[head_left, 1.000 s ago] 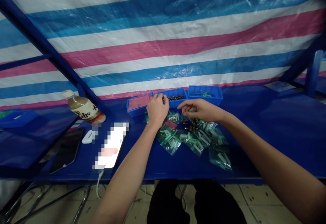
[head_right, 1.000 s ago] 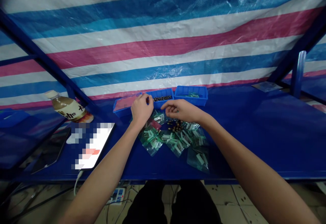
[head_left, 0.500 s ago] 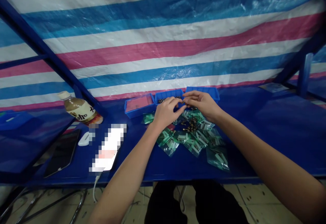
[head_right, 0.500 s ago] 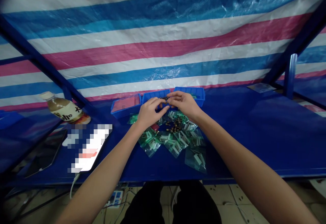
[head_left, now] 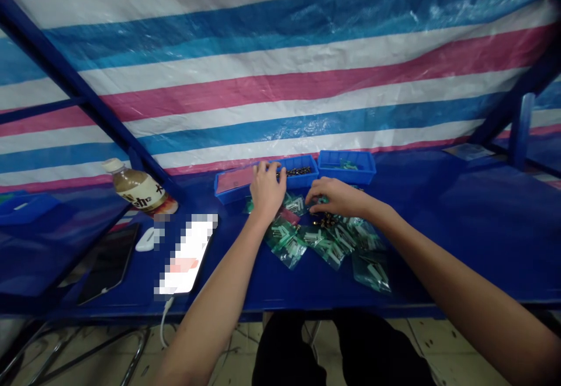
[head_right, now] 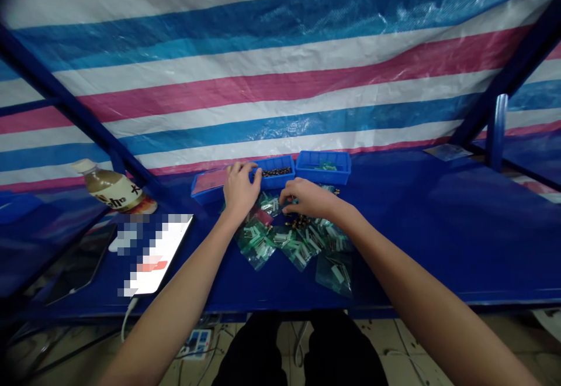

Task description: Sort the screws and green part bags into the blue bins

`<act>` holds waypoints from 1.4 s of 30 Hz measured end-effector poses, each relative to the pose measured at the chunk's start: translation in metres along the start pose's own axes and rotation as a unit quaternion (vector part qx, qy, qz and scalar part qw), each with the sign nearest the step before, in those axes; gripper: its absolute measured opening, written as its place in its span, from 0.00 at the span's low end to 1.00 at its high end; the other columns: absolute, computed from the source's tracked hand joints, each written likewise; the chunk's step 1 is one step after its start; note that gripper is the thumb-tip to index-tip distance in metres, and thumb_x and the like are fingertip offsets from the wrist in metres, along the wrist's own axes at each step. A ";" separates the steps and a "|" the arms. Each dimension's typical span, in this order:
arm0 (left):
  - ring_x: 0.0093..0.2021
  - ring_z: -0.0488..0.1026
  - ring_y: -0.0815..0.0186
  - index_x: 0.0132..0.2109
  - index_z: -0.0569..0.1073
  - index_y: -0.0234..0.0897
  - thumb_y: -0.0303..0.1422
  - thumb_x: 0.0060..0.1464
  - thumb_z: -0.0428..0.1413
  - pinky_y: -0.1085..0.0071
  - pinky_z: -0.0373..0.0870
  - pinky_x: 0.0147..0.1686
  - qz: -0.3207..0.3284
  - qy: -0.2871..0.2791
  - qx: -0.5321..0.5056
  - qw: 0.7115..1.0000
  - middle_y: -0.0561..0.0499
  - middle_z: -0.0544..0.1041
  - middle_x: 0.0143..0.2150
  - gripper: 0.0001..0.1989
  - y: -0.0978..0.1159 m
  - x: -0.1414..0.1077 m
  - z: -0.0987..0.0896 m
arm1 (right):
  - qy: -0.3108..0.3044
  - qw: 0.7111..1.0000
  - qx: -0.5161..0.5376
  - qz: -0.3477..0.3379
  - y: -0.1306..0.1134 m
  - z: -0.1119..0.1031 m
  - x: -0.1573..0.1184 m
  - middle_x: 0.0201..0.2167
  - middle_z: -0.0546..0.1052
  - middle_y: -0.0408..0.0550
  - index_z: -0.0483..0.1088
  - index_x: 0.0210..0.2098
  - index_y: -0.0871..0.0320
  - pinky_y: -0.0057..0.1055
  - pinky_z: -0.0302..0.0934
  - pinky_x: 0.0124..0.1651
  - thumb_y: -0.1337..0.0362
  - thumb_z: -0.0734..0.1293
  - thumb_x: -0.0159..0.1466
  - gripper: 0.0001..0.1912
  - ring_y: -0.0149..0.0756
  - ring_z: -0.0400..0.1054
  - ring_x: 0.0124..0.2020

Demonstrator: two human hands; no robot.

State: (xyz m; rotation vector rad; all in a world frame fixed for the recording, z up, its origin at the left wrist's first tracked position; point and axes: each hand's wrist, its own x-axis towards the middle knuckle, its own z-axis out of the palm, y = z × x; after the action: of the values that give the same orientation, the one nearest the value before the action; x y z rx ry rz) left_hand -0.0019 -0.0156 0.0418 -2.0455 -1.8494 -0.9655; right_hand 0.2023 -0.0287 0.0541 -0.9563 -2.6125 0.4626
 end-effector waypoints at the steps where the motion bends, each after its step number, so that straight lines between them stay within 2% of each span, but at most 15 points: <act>1: 0.53 0.66 0.53 0.49 0.74 0.42 0.39 0.65 0.46 0.63 0.67 0.45 0.008 0.004 0.000 1.000 0.44 0.73 0.47 0.15 0.002 -0.001 0.000 | -0.018 1.000 -0.004 -0.007 0.000 0.000 0.000 0.37 0.78 0.48 0.77 0.37 0.55 0.36 0.60 0.45 0.63 0.70 0.61 0.06 0.40 0.70 0.40; 6: 0.52 0.65 0.53 0.48 0.74 0.41 0.38 0.66 0.45 0.64 0.67 0.41 0.040 -0.008 -0.006 0.999 0.45 0.74 0.45 0.14 0.010 -0.004 0.000 | -0.090 0.995 0.021 -0.026 0.001 -0.002 -0.002 0.39 0.79 0.46 0.77 0.41 0.56 0.32 0.60 0.46 0.73 0.63 0.63 0.12 0.36 0.71 0.40; 12: 0.49 0.66 0.54 0.45 0.75 0.40 0.37 0.66 0.45 0.63 0.66 0.41 0.043 -0.011 -0.008 0.999 0.46 0.76 0.42 0.15 0.006 -0.004 0.003 | -0.098 0.994 -0.025 -0.028 -0.005 -0.008 -0.004 0.41 0.78 0.49 0.76 0.42 0.57 0.32 0.60 0.47 0.77 0.61 0.60 0.17 0.37 0.71 0.43; 15: 0.48 0.66 0.54 0.44 0.75 0.39 0.37 0.66 0.45 0.63 0.65 0.40 0.043 -0.001 -0.010 0.999 0.46 0.76 0.41 0.15 0.004 -0.004 0.004 | -0.122 0.991 -0.056 -0.018 -0.012 -0.009 -0.004 0.40 0.77 0.49 0.76 0.42 0.57 0.31 0.60 0.43 0.76 0.63 0.59 0.16 0.38 0.70 0.42; 20: 0.46 0.67 0.54 0.43 0.76 0.39 0.37 0.66 0.45 0.64 0.65 0.38 0.047 0.007 -0.007 0.999 0.45 0.76 0.39 0.15 0.005 -0.004 0.004 | -0.135 0.981 -0.133 0.042 -0.018 -0.005 -0.004 0.37 0.76 0.50 0.74 0.37 0.58 0.30 0.55 0.33 0.72 0.64 0.60 0.08 0.38 0.69 0.36; 25: 0.46 0.67 0.54 0.42 0.76 0.39 0.38 0.65 0.46 0.65 0.64 0.37 0.054 0.011 0.000 0.998 0.45 0.77 0.39 0.15 0.007 -0.004 0.005 | -0.122 0.982 -0.141 0.023 -0.017 0.000 -0.003 0.35 0.75 0.50 0.72 0.35 0.59 0.30 0.53 0.32 0.73 0.64 0.60 0.06 0.36 0.67 0.33; 31: 0.45 0.68 0.57 0.45 0.75 0.39 0.37 0.66 0.46 0.65 0.64 0.40 0.087 0.001 -0.043 0.995 0.47 0.78 0.39 0.14 0.012 -0.005 0.002 | 0.014 0.999 -0.021 0.031 -0.010 -0.008 -0.002 0.31 0.76 0.46 0.73 0.36 0.59 0.27 0.56 0.35 0.75 0.62 0.58 0.11 0.32 0.67 0.31; 33: 0.45 0.69 0.57 0.45 0.75 0.39 0.37 0.66 0.46 0.65 0.64 0.40 0.097 -0.004 -0.056 0.994 0.48 0.79 0.39 0.14 0.014 -0.006 0.002 | -0.009 0.999 -0.012 0.039 -0.004 -0.009 -0.003 0.29 0.76 0.45 0.74 0.35 0.59 0.27 0.55 0.33 0.72 0.64 0.59 0.08 0.31 0.67 0.29; 37: 0.45 0.69 0.58 0.44 0.75 0.39 0.37 0.66 0.47 0.66 0.64 0.39 0.101 -0.005 -0.058 0.993 0.49 0.79 0.39 0.13 0.015 -0.007 0.002 | -0.101 0.994 -0.021 0.043 0.002 -0.007 -0.005 0.27 0.76 0.44 0.74 0.34 0.58 0.27 0.52 0.30 0.66 0.68 0.59 0.04 0.31 0.66 0.27; 42: 0.44 0.69 0.58 0.43 0.76 0.39 0.37 0.66 0.46 0.66 0.64 0.39 0.097 -0.005 -0.049 0.994 0.49 0.79 0.37 0.14 0.014 -0.006 0.002 | -0.137 0.990 -0.023 0.012 -0.010 -0.011 -0.006 0.31 0.78 0.45 0.76 0.36 0.57 0.27 0.55 0.33 0.72 0.64 0.59 0.10 0.32 0.68 0.30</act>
State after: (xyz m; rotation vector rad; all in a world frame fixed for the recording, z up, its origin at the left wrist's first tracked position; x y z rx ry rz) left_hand 0.0122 -0.0219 0.0406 -2.2412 -1.5992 -1.0111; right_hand 0.2052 -0.0383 0.0666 -1.0024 -2.8702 0.5794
